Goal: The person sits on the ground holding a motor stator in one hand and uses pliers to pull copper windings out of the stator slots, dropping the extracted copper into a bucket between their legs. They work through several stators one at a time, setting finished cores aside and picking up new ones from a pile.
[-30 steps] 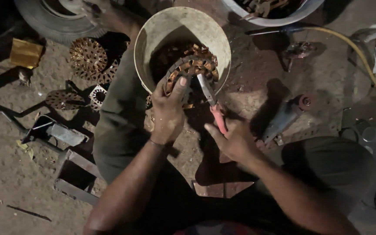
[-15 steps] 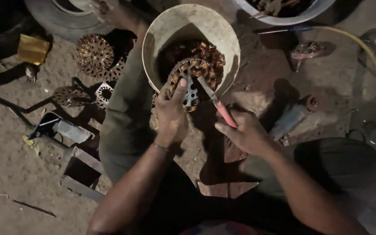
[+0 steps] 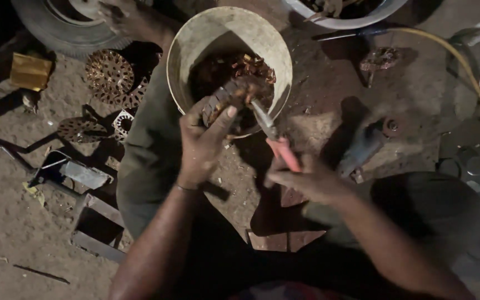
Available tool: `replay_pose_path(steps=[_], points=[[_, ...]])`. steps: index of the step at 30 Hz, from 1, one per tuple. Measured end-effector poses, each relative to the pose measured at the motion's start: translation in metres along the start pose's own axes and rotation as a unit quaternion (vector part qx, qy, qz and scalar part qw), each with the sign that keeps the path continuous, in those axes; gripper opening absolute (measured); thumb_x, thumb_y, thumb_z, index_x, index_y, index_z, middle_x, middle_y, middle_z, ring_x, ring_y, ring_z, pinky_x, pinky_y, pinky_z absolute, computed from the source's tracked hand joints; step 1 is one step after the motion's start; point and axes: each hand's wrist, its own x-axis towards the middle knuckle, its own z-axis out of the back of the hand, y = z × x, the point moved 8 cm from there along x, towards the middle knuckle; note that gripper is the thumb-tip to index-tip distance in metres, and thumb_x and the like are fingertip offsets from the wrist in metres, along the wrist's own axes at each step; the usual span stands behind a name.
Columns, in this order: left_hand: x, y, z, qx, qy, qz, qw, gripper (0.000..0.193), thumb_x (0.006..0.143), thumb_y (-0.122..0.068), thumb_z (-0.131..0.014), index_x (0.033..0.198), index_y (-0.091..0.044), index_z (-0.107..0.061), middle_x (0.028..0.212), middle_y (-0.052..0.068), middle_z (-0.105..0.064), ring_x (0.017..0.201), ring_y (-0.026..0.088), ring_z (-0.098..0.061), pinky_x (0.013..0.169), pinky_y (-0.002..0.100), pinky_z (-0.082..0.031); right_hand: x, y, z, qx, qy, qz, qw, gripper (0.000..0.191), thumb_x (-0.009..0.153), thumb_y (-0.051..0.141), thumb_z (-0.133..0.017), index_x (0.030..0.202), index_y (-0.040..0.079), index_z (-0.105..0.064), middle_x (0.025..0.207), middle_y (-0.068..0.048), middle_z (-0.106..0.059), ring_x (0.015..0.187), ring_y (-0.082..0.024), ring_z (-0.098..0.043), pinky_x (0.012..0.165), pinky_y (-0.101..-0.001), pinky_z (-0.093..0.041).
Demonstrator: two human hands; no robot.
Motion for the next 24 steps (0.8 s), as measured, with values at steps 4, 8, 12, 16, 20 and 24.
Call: replay_pose_path(steps=[4,8,12,16,20,24], points=[[-0.010,0.058,0.011,-0.061,-0.167,0.224,0.958,0.025,0.107,-0.020,-0.073,0.116,0.003,-0.074,0.080,0.006,-0.055,0.062,0.020,-0.041,0.049,0.037,-0.031,-0.002,0.049,0.010,-0.488,-0.290,0.155,0.809,0.027,0.076,0.031,-0.079,0.090,0.007,-0.079,0.109,-0.026,-0.067,0.075,-0.024,-0.070,0.061,-0.0359,-0.059],[-0.004,0.074,0.009,-0.285,-0.138,0.181,0.931,0.024,0.099,-0.017,-0.064,0.117,-0.003,-0.069,0.103,0.005,-0.074,0.087,0.016,-0.071,0.073,0.031,-0.059,-0.008,0.051,0.028,-0.374,-0.332,0.192,0.844,0.025,0.085,0.029,-0.074,0.100,0.008,-0.073,0.092,-0.018,-0.070,0.074,-0.024,-0.070,0.065,-0.0364,-0.056],[-0.003,0.068,0.026,-0.275,-0.152,0.158,0.936,0.027,0.105,-0.014,-0.069,0.128,0.000,-0.070,0.104,0.006,-0.072,0.081,0.016,-0.065,0.062,0.029,-0.051,0.007,0.019,0.037,-0.161,-0.223,0.081,0.958,0.023,0.093,0.023,-0.072,0.103,0.002,-0.071,0.070,-0.011,-0.065,0.064,-0.020,-0.065,0.062,-0.0372,-0.053],[0.002,0.049,0.017,-0.294,-0.132,0.131,0.938,0.028,0.096,-0.008,-0.068,0.122,0.001,-0.064,0.107,0.009,-0.074,0.090,0.020,-0.074,0.075,0.033,-0.063,0.011,0.008,0.036,-0.142,-0.174,0.018,0.974,0.025,0.088,0.018,-0.073,0.106,0.001,-0.075,0.068,-0.007,-0.067,0.064,-0.012,-0.065,0.061,-0.0331,-0.053],[0.001,0.046,0.015,-0.233,-0.152,0.145,0.949,0.031,0.094,-0.011,-0.070,0.122,0.000,-0.066,0.102,0.006,-0.073,0.085,0.017,-0.069,0.071,0.030,-0.059,0.008,-0.004,0.025,-0.025,-0.087,-0.045,0.995,0.041,0.085,0.014,-0.071,0.123,0.000,-0.068,0.078,-0.007,-0.067,0.062,-0.014,-0.063,0.057,-0.0306,-0.053],[0.007,0.051,0.022,-0.207,-0.161,0.126,0.957,0.031,0.095,-0.008,-0.070,0.125,0.001,-0.066,0.103,0.003,-0.072,0.090,0.012,-0.066,0.078,0.027,-0.055,-0.004,0.018,0.018,0.118,0.035,0.123,0.985,0.047,0.091,0.015,-0.067,0.129,-0.012,-0.061,0.107,-0.011,-0.071,0.080,-0.013,-0.070,0.072,-0.0291,-0.063]])
